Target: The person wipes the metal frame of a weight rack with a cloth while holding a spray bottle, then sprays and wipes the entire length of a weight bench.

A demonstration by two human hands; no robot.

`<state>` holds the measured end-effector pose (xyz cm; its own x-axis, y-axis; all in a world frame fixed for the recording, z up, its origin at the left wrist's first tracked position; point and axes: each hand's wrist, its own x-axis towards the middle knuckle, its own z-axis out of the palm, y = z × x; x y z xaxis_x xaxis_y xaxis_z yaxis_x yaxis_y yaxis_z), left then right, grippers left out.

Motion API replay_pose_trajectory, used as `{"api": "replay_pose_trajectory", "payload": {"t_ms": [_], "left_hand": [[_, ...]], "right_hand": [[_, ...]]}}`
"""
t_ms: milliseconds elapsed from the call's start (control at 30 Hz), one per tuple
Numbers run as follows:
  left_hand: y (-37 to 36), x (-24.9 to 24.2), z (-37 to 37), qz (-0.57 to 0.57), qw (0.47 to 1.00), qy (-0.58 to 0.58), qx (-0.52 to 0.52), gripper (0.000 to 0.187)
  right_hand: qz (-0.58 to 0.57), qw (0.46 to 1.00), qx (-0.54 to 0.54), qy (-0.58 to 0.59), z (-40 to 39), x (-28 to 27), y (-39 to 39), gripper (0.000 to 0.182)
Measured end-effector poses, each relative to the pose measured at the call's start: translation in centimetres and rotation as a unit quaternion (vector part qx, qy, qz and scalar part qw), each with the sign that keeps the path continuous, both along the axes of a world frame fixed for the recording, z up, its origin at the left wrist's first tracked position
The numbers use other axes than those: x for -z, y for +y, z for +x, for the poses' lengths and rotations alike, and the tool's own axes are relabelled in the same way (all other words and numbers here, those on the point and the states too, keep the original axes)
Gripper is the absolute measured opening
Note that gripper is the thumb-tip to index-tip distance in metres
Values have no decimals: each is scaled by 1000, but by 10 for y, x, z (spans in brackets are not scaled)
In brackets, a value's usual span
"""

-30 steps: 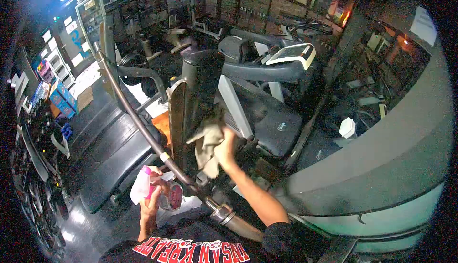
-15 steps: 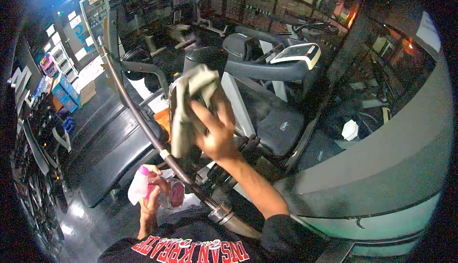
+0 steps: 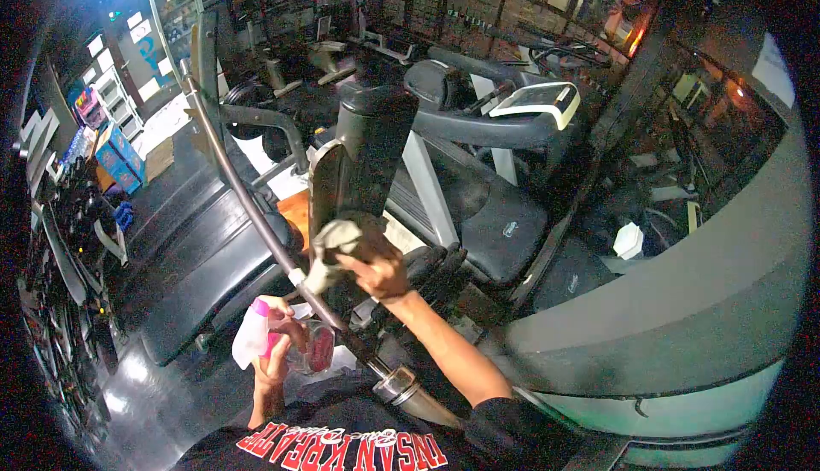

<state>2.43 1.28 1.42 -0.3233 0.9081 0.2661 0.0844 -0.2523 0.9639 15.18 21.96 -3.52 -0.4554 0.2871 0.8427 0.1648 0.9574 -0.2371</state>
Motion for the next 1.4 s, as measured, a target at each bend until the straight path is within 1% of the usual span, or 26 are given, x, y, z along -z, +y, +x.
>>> {"api": "replay_pose_trajectory", "payload": {"t_ms": [33,100,133,167,233,267,300,333,367,433,500,567,633,700,767,833,867,900,933,967,1033,1100,1133,1267,1367,1400], "left_hand": [[0,-3,2,0,1000,-10,-4,36],[-1,-3,3,-2,1000,-21,-7,36],[-1,0,1,2,1000,-5,-4,37],[-1,1,-1,6,1000,11,-2,37],[-4,-2,-1,22,1000,-5,4,30],[-4,-3,-2,39,999,-22,11,26],[-3,-3,-2,41,999,-21,10,26],[-4,-3,-2,38,999,-21,3,27],[-3,-2,-3,35,999,-21,-4,27],[-3,6,-8,40,999,-17,-5,28],[1,6,-8,46,999,-15,-8,28],[3,-1,-6,-8,1000,5,-29,35],[3,-1,-7,-12,999,32,-30,35],[3,-2,-8,-13,998,60,-33,36],[4,-3,-7,-5,999,25,-30,37],[6,-7,-6,9,999,28,-31,38],[5,-9,-5,19,999,29,-31,38],[3,-9,-5,18,999,30,-33,38],[1,-10,-4,5,999,15,-34,39],[0,-11,-4,-6,999,-1,-34,40],[-1,-10,-4,-3,1000,-11,-29,41],[0,-6,-5,3,999,-21,-23,41],[1,-4,-6,7,1000,-21,-20,41],[2,-5,-5,13,1000,-10,-26,41],[2,-8,-8,0,1000,-19,-18,39],[1,-7,-10,2,1000,-21,-16,39]], "right_hand": [[-23,999,-31,20,6,1,5,43],[-183,975,116,51,15,49,21,29],[-201,955,177,130,13,56,32,18],[-446,817,16,364,5,53,42,18],[-422,872,67,237,16,57,70,38],[-421,873,66,238,13,30,69,38],[-390,906,165,20,11,-17,56,40],[-336,884,256,-199,9,-41,48,41],[-169,953,236,80,-3,-6,43,32],[-65,937,223,261,-13,-10,26,25],[-226,942,180,169,-6,-18,3,21],[-243,950,146,129,-9,-29,-26,29],[-247,964,76,64,-10,-24,-42,34],[-119,991,65,13,-13,-42,-46,39],[-117,991,44,41,-18,-53,-40,37],[-22,987,8,161,-17,-63,-26,45],[-30,972,-49,228,-16,-80,-22,45],[-16,974,-3,226,-11,-97,-21,44],[0,962,11,274,-14,-117,-14,43],[38,965,89,245,-15,-142,-9,46],[-35,987,8,158,-25,-171,9,41],[119,981,154,2,-37,-185,10,29],[128,976,174,-9,-47,-175,7,21],[101,988,119,20,-44,-160,-4,20],[62,994,62,67,-30,-143,-17,30],[18,996,26,80,-25,-138,-23,35]]}}
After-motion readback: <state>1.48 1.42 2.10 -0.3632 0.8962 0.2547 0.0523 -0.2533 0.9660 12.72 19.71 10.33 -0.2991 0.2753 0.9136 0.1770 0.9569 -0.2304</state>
